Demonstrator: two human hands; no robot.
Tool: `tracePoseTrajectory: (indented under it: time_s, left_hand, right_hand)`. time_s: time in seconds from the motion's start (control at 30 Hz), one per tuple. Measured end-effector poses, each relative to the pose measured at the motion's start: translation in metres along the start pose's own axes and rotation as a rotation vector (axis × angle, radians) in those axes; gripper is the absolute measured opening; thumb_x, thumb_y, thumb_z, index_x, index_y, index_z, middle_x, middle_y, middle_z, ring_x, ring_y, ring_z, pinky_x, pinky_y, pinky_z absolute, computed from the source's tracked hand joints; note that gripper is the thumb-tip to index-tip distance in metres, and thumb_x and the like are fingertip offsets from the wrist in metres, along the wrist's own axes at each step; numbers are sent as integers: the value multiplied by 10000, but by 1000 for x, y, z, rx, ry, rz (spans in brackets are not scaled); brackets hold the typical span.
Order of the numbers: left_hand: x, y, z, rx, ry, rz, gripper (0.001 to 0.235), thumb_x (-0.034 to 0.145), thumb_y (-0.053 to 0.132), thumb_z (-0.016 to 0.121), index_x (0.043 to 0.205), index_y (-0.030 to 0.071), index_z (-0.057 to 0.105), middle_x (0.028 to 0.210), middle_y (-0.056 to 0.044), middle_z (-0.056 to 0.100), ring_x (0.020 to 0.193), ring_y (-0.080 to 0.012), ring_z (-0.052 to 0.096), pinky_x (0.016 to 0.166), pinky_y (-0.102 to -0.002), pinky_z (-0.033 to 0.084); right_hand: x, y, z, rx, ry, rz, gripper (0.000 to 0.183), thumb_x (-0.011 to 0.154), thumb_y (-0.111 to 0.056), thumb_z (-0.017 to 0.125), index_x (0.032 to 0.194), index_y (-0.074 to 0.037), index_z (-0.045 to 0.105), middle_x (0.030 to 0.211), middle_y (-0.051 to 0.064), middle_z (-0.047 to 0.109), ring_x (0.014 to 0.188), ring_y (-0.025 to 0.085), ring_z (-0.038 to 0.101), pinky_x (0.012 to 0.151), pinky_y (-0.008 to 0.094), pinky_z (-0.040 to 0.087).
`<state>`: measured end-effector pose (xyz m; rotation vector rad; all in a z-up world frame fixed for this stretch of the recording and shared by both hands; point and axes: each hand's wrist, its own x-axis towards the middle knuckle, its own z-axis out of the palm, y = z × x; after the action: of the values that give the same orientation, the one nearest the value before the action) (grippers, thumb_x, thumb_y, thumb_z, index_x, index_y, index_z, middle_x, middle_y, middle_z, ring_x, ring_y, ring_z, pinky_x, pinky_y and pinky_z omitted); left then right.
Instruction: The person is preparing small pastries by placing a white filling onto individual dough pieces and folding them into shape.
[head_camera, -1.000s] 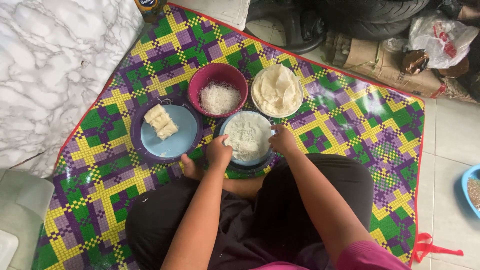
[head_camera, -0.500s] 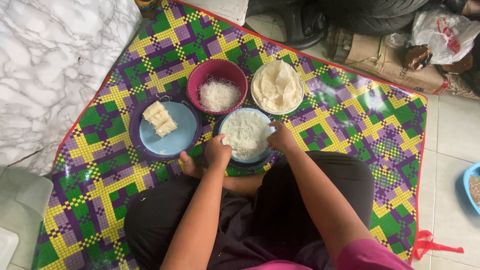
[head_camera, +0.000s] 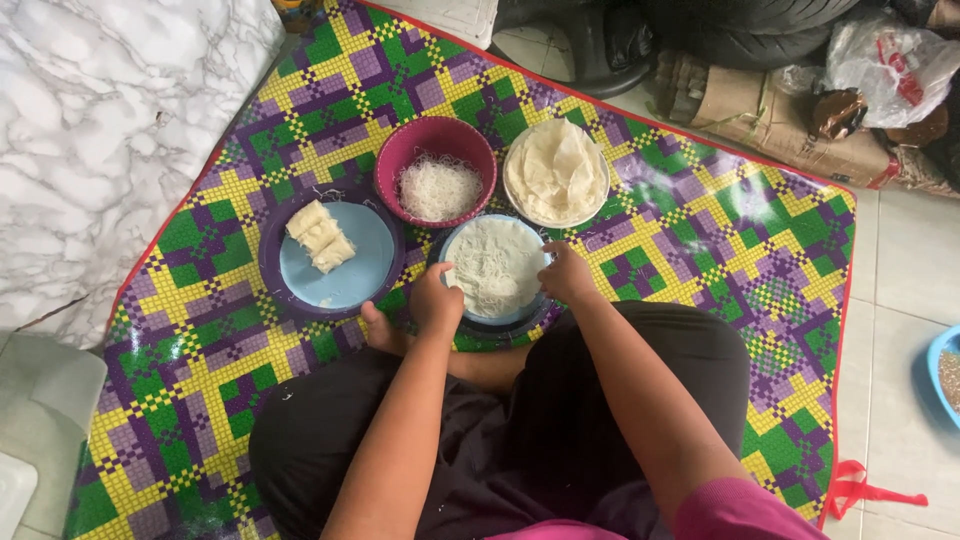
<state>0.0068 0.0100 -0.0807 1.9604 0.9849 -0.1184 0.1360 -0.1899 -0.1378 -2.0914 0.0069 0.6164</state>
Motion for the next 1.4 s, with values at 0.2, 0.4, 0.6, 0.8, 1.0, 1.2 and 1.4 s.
tracePoseTrajectory:
  time_s: [0.2,0.4,0.6,0.8,1.0,1.2,1.4]
  left_hand:
    - [-4,0,0,65,42,214,389,961,-19,560,1309,122,663,1273,-108,605,1185,-326,651,967,-479,563]
    - [-7,-2,4,-229,-58,276,436,915,-41,483,1279,91,684,1301,-180,627,1140,-333,694,976,-514,557]
    - [23,-18,19,-1008,-373,18,623,849,-20,462,1466,67,493,1336,-144,583,1114,-312,726,893,-361,515]
    - [22,-20,20,-1228,-622,25,522,922,188,522,1443,169,501,1340,-116,623,1145,-377,712,867,-406,608]
    - [36,-31,34,-1184,-622,44,508,952,253,559,1453,193,506,1379,-126,620,1136,-388,716,870,-409,615]
    - [41,-36,36,-1127,-592,46,505,978,291,542,1472,192,518,1386,-113,624,1195,-355,693,904,-402,588]
    - [32,-24,31,-1021,-524,22,467,993,257,583,1447,157,542,1381,-126,634,1188,-329,695,927,-392,555]
  right_hand:
    - [-18,-18,-6,-189,-37,-66,600,826,-42,701,1406,6,556,959,252,706,940,405,736,836,531,627]
    - [-10,-13,-6,-318,117,-131,490,842,-239,671,1320,-129,652,994,194,734,1068,434,694,948,597,522]
    - [-4,-12,4,284,-111,-158,429,852,-212,736,1262,-89,716,912,124,760,753,194,692,597,282,559]
    - [-37,-42,0,370,-461,-75,480,923,-340,689,1326,-79,691,1107,135,761,974,230,725,758,365,595]
    - [-27,-36,-1,430,-480,-63,405,958,-307,647,1285,-71,684,1026,110,766,858,192,727,698,316,557]
    - [-30,-40,-2,408,-452,-70,380,956,-289,663,1269,-75,686,967,92,758,808,174,708,675,305,545]
    - [-25,-35,-1,299,-394,-76,425,908,-225,676,1302,-63,669,1006,100,753,835,194,680,698,317,526]
